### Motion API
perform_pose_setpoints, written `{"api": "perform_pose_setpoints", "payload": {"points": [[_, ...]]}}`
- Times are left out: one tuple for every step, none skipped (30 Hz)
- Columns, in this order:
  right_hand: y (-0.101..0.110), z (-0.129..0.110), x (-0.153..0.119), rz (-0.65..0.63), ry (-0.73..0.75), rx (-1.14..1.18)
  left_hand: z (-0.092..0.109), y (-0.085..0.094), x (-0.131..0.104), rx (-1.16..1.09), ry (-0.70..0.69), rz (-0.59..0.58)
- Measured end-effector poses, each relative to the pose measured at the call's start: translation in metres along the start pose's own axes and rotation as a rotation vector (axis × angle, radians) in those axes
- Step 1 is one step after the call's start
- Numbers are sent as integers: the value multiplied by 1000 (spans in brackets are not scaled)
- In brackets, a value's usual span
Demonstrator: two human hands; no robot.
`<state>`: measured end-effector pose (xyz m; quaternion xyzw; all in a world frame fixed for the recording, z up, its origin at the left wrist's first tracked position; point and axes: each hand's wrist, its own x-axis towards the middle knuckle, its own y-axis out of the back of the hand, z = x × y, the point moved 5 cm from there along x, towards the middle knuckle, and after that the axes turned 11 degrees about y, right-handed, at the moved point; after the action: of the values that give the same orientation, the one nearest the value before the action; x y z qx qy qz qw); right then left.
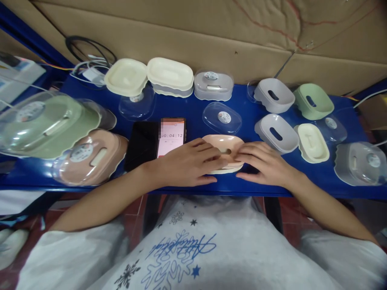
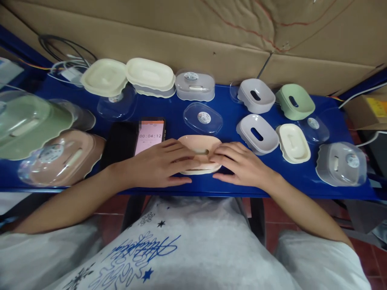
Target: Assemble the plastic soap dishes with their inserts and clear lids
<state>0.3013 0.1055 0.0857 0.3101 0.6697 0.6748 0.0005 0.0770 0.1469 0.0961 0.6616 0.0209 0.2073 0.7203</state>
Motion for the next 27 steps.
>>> {"api": "perform_pose_setpoints", "payload": {"points": [[-1,-1,0,-21,3,-30,1,0,0,-1,-3,-9],[-2,-2,0,-34,6,-50,2,0,-1,5,-10,-7],[-3,-2,-1,-38,6,-60,3,-1,-1,15,-19,6],[-3,-2,-1,-33,5,-64,4,-1,-1,27,-31,22],[-4,-2,-2,-27,3,-62,6,-2,0,38,-39,36],[-4,-1,-3,-22,-2,-57,7,-3,0,47,-41,40],[-4,0,-3,-20,-8,-51,8,-5,1,53,-39,37],[-5,1,-4,-20,-13,-48,9,-6,2,55,-37,33],[-5,2,-4,-23,-17,-47,10,-8,3,58,-33,25],[-5,2,-4,-28,-19,-47,10,-9,3,60,-29,14],[-5,2,-5,-31,-18,-44,10,-10,4,62,-28,2],[-4,2,-5,-32,-16,-36,10,-11,4,60,-32,-4],[-4,3,-5,-31,-18,-21,10,-11,4,54,-38,-1],[-3,4,-5,-26,-24,-2,10,-10,4,43,-43,11],[-2,6,-4,-10,-36,19,10,-9,3,30,-50,32],[0,9,-2,14,-60,36,10,-7,3,17,-55,58],[2,14,0,40,-97,45,9,-5,2,5,-58,83],[3,20,2,59,-142,49,9,-3,1,-4,-62,100],[3,27,5,63,-190,49,9,-2,0,-12,-66,109],[1,35,9,49,-232,50,9,-1,-1,-18,-71,113],[-1,42,12,24,-266,51,9,-1,-1,-23,-73,108],[-5,49,14,-3,-286,52,9,0,-2,-28,-73,101],[-8,55,16,-22,-297,46,8,0,-2,-32,-72,94],[-11,59,16,-27,-301,28,8,1,-2,-34,-67,87],[-13,63,14,-22,-301,3,7,2,-1,-36,-59,86],[-14,66,12,-10,-299,-29,7,4,-1,-39,-51,88],[-15,67,9,3,-296,-60,6,5,-1,-45,-43,87]]}}
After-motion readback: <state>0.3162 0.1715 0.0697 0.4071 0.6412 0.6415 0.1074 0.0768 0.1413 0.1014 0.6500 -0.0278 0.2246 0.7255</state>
